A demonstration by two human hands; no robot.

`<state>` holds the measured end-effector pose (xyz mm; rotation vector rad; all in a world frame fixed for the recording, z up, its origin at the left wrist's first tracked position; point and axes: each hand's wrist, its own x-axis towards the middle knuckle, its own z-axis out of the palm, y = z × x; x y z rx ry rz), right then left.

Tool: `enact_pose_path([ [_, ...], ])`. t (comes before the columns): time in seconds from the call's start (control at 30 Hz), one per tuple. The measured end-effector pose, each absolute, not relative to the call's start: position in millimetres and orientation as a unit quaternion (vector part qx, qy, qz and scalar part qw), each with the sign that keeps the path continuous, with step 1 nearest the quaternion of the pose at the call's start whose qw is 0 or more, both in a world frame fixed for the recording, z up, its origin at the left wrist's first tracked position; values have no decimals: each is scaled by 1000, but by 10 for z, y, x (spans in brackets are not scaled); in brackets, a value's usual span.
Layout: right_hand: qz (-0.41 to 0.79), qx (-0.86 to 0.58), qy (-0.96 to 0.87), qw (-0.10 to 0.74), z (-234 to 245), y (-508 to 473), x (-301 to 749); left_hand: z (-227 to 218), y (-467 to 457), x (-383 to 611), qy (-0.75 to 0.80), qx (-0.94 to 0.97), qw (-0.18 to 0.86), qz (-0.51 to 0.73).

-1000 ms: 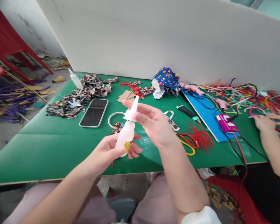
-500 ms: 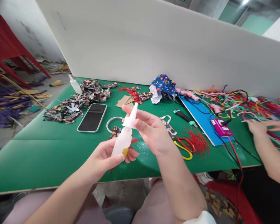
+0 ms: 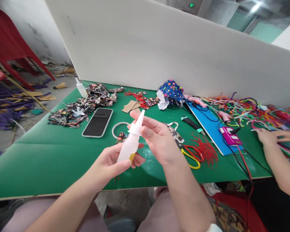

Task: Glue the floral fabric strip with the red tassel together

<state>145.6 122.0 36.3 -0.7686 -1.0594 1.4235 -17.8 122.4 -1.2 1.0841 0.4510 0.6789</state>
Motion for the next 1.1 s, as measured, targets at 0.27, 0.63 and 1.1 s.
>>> enact_pose_path([
  [0.27,505,-388,-549,540,377,1171,1519,-63,1232,-206,259,544,733,316],
  [0.63,399,-409,-517,637,356,1242,1594,-118,1282,-181,274,548,714,339],
  [1.1,343,-670,-616,235,-463,1552,1731,-413,1468,-453,393,579,591,402],
])
